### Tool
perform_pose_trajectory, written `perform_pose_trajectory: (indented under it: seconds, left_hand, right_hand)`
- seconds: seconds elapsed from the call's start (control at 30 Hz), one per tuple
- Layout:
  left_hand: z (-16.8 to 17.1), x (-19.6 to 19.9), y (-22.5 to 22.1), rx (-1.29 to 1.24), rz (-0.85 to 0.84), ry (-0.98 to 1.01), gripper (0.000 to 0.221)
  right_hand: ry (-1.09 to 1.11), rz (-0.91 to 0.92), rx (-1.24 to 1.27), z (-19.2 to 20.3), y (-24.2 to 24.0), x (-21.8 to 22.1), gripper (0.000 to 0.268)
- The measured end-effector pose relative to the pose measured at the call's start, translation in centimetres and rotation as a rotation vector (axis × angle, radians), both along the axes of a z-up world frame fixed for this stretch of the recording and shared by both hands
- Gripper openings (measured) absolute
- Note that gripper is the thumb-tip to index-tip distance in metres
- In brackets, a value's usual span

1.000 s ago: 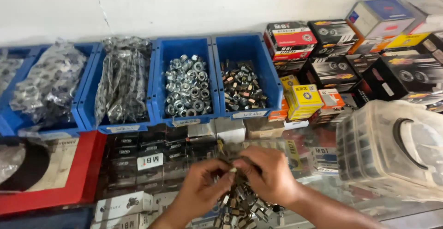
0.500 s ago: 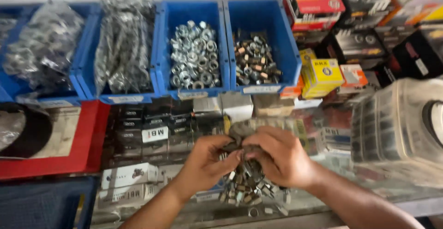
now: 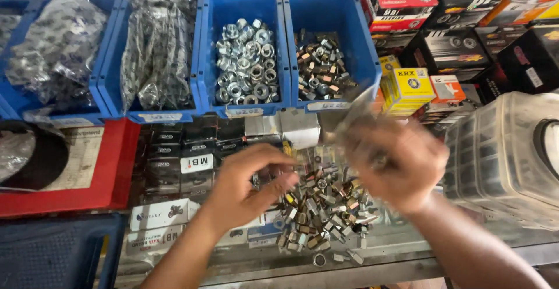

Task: Sorting and inspecting small motorcycle engine components on a glass display counter.

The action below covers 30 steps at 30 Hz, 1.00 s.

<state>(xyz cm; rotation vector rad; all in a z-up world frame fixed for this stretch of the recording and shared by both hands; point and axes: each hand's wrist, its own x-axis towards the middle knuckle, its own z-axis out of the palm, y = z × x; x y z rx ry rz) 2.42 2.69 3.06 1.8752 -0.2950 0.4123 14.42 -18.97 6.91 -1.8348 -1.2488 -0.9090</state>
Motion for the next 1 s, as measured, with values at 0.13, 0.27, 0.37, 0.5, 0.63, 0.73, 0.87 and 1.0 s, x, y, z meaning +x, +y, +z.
perform_pose_trajectory:
  seconds: [0.13,0.27,0.37,0.5,0.63,0.73,0.87,1.0]
  left_hand:
    - [-0.3,-0.5,2.1,0.21,0.105,0.012,0.018]
    - [-2.6,-0.4,2.8,0.549,0.049,0.261,0.027]
    - [-2.9,-0.4,2.6,0.606,0.054,0.367,0.019]
    - [-3.3,-0.2,2.6,0.541,0.047,0.324,0.008]
    - [-2.1,-0.2,1.4,0.246,0.112,0.301,0.013]
    - [-4.0,0.4,0.4,-0.028,0.097,0.347,0.035]
    - [-4.9,0.5,-1.6,-0.673,-0.156,0.35,0.032]
    - [-4.7,0.4,-2.1,-0.796,-0.139,0.437,0.064]
  right_hand:
    - [0.059,-0.219,-0.059,3.9,1.3,3.8,0.037]
    - [0.236,-0.085,-0.034,4.9,1.2,5.5,0.044]
    - [0.355,0.042,0.049,3.4,0.0,4.9,0.048]
    - [0.472,0.141,0.03,-0.2,-1.4,2.8,0.086]
    - [0.259,0.037,-0.077,-6.0,-2.2,1.9,0.066]
    - [0.27,0.33,-0.12,-5.3,-0.9,-1.0,0.067]
    - [0.131,0.338,-0.326,-5.6,-0.6,-2.4,0.063]
    - [0.186,0.401,-0.348,-6.4,-1.5,-2.4,0.052]
